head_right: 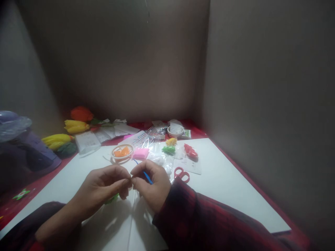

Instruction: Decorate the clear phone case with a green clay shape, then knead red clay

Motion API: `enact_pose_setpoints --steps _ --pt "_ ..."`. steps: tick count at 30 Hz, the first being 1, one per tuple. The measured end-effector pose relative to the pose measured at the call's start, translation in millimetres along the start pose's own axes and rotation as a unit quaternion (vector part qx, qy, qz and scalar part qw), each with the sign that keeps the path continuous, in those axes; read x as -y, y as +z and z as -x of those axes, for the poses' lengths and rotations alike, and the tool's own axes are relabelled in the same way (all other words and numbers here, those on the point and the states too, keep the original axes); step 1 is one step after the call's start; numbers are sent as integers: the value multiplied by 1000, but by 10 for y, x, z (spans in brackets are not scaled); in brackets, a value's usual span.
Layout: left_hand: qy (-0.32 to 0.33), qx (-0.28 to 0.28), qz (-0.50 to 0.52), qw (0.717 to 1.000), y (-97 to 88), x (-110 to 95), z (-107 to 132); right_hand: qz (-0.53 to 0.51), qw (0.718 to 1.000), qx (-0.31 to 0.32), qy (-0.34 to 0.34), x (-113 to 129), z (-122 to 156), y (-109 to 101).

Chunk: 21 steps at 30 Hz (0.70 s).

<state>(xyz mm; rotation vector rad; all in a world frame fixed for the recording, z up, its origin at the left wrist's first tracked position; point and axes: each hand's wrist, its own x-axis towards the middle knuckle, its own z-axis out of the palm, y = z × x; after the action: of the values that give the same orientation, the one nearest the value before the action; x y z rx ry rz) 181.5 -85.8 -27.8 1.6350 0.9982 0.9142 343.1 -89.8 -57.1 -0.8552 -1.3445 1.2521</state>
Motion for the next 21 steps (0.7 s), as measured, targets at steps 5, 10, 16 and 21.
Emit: enact_pose_setpoints --steps 5,10,16,21 --pt "-5 -1 2 1000 2 8 -4 7 1000 -10 -3 15 -5 3" --pt "6 -8 -5 1000 -7 6 -7 5 1000 -12 8 23 -18 4" --pt "-20 6 16 1000 -11 -16 0 2 1000 6 3 33 -25 13" --pt "-76 46 88 992 -33 20 -23 53 998 -28 -36 53 -8 10"
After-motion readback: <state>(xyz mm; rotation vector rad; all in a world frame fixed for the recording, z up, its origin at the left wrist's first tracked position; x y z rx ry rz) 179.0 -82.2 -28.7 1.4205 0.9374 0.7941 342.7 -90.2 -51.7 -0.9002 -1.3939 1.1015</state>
